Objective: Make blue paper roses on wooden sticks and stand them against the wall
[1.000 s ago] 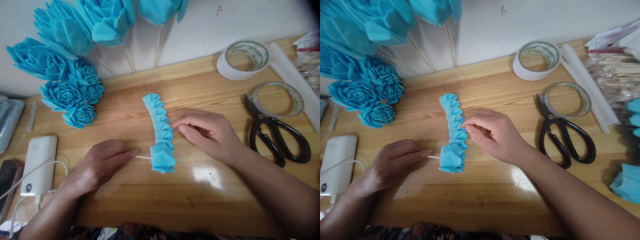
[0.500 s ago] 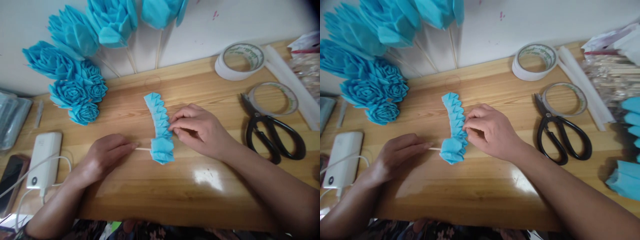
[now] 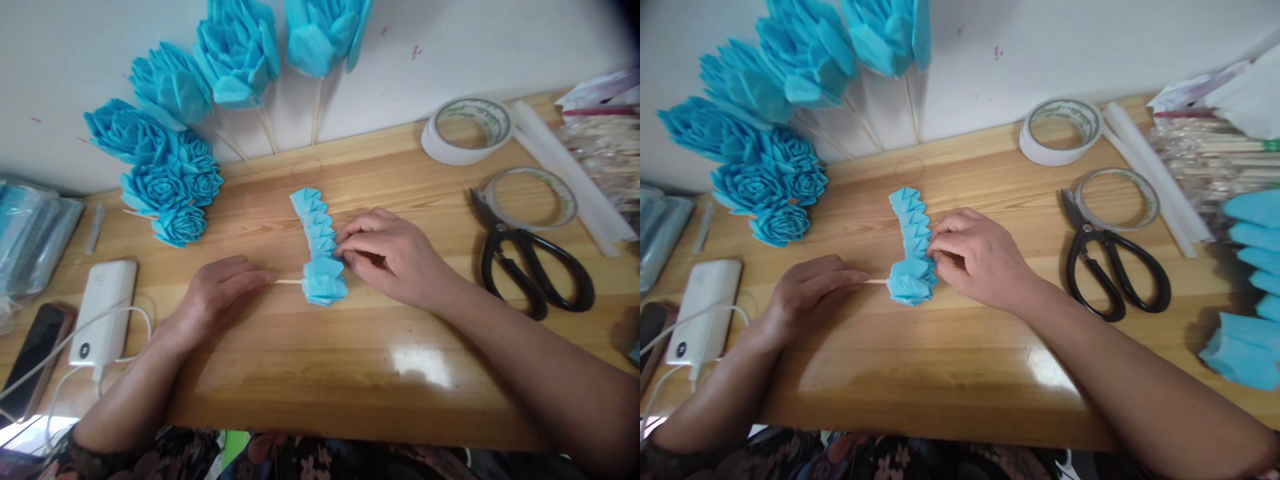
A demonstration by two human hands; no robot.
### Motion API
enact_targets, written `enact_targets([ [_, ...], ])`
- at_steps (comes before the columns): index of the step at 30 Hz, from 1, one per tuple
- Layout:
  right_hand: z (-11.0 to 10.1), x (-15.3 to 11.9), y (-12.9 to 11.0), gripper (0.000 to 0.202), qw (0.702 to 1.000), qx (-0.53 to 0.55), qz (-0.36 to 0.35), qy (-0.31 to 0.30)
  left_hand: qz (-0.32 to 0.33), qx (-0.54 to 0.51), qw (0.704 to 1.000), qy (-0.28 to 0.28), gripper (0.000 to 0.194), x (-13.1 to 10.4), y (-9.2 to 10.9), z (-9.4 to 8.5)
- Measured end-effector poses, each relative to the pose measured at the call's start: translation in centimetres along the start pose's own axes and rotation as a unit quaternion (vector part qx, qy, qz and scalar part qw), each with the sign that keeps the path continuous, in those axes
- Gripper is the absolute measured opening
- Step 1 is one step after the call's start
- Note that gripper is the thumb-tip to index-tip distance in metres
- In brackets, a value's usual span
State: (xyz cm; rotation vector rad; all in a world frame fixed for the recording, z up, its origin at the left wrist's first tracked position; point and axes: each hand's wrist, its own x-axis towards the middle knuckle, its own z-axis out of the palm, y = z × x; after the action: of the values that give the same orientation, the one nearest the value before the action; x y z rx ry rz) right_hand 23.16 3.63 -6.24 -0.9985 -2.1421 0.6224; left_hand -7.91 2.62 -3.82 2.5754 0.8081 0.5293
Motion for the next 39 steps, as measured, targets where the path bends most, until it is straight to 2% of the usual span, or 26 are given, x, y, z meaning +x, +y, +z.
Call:
enact_targets([
  [8, 0.3, -0.1, 0.2, 0.021, 1.000, -0.008, -0.007, 0.009, -0.001, 0.032, 0.999, 0.014, 0.020, 0.3, -0.2, 0.2],
  [18, 0.4, 0.0, 0.2, 0.020, 0.999, -0.019, -0.020, 0.021, -0.003, 0.047, 0.996, 0.071, 0.020, 0.9, -0.1, 0.8],
  [22, 0.3, 0.0, 0.2, 0.020, 0.999, -0.008, -0.022, 0.035, -0.003, 0.042, 0.996, 0.072, 0.022, 0.9, -0.2, 0.9],
  [28, 0.1, -0.1, 0.1, 0.022, 0.998, 0.031, 0.028, 0.048, -0.007, 0.061, 0.995, 0.079, 0.017, 1.0, -0.4, 1.1],
  [39, 0.5, -0.2, 0.6, 0.025, 0.998, 0.010, 0.005, 0.058, -0.010, 0.082, 0.994, 0.078, 0.014, 1.2, -0.6, 1.2],
])
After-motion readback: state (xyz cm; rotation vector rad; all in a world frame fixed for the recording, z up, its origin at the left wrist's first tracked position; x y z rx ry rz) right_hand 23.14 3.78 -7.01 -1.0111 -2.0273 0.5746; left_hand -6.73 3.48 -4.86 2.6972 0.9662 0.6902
